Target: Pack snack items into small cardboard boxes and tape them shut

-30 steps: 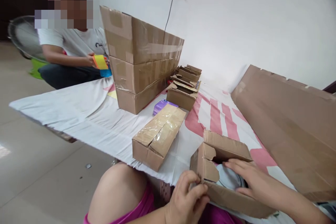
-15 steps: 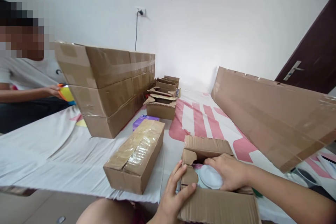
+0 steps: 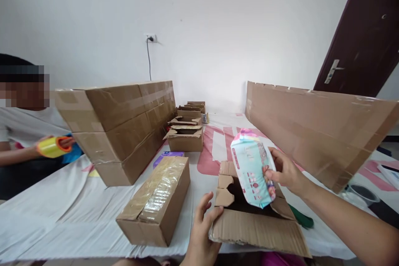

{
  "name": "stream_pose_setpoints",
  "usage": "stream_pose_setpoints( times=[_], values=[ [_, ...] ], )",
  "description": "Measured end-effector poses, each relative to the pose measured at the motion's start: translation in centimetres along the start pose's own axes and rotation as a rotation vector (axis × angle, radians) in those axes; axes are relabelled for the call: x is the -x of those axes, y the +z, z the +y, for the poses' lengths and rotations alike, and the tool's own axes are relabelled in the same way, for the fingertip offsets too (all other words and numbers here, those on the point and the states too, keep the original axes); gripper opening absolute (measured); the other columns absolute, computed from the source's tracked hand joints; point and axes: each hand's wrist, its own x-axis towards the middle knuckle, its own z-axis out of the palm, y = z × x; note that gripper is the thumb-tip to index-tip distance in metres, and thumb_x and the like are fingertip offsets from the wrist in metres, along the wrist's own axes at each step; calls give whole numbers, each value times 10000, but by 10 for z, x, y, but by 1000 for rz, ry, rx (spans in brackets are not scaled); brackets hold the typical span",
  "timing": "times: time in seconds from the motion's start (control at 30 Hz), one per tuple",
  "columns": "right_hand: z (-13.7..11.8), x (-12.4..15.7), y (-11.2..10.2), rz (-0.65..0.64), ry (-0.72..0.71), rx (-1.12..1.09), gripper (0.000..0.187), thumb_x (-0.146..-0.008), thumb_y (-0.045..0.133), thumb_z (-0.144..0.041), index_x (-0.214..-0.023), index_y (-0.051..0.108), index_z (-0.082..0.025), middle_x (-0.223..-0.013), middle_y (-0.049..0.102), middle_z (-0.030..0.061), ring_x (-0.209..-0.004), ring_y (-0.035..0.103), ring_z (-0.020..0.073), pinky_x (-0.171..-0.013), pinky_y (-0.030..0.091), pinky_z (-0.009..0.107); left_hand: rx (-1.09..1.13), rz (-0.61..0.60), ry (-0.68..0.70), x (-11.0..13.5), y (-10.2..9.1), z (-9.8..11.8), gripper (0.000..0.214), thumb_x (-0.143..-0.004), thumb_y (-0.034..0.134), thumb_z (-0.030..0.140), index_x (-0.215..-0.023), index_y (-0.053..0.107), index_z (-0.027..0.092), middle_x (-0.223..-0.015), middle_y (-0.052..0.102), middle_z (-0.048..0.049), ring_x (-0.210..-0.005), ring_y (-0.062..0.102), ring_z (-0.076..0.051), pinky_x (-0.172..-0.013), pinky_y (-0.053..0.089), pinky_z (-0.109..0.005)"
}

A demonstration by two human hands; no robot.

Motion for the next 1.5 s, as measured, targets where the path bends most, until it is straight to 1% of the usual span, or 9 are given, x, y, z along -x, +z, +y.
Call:
stream_pose_setpoints(
  times=[0.17,0.37,0.53,0.67,0.8,0.9,1.2,1.37,1.5],
  values=[
    [-14,17,-27,261,-104,14,587,-699,732,-518,-1151,533,-201,-854,660,42,-730,629,204,-614,528,315,-177,-149,-107,-30,-23,7,360,-696,453,13,-942,609,224,-1182,547,-93,-991,608,-212,-772,519,-305],
    [-5,55,-50,447,-195,155,546,-723,712,-473,-1174,522,-230,-956,658,53,-735,638,201,-573,534,286,-241,118,-215,-67,-22,-25,404,-616,437,6,-878,648,229,-1109,567,-62,-1071,552,-247,-950,445,-403],
    [27,78,-41,311,-125,549,596,-700,681,-328,-1247,470,-222,-1042,662,67,-883,655,240,-757,546,335,-92,269,-364,-75,-6,-60,370,-685,514,124,-1027,618,218,-1079,557,-78,-1042,563,-245,-943,473,-418],
    [66,90,-12,-10,-118,782,713,-593,680,-220,-1275,475,-194,-1166,639,109,-1037,622,290,-912,499,395,-52,358,-514,-51,8,-58,503,-792,543,347,-1255,447,176,-1142,532,-129,-1017,594,-259,-833,534,-426],
    [97,88,20,-207,-5,767,738,-604,707,-293,-1295,493,-148,-1231,610,155,-1126,577,323,-980,460,440,241,-13,-650,-7,37,-40,528,-815,556,497,-1218,514,160,-1192,587,-159,-1116,584,-297,-940,488,-449],
    [115,86,23,-174,43,741,878,-605,759,-450,-1358,435,-133,-1346,518,195,-1248,475,373,-1037,406,503,357,-294,-483,16,57,-35,822,-715,691,492,-1399,374,165,-1426,433,-181,-1330,414,-331,-1091,359,-470],
    [200,154,32,168,-81,785,1157,-667,749,-353,-1505,-46,-291,-1476,351,193,-1300,407,450,-971,456,608,127,-502,-480,22,63,-34,1027,-540,715,28,-1461,286,184,-1476,393,-169,-1375,362,-322,-1138,303,-461],
    [154,148,43,352,-213,683,907,-801,627,-357,-1511,70,-268,-1501,324,158,-1317,399,419,-991,472,538,-17,-255,-98,8,49,7,826,-669,679,112,-1426,368,229,-1465,416,-160,-1342,409,-353,-1041,442,-457],
    [68,96,22,428,-439,520,902,-796,658,-372,-1506,117,-241,-1558,197,136,-1408,228,396,-1121,305,538,-110,-102,225,-61,18,57,706,-761,566,109,-1423,368,256,-1441,451,-129,-1317,448,-323,-1017,457,-455]
  ],
)
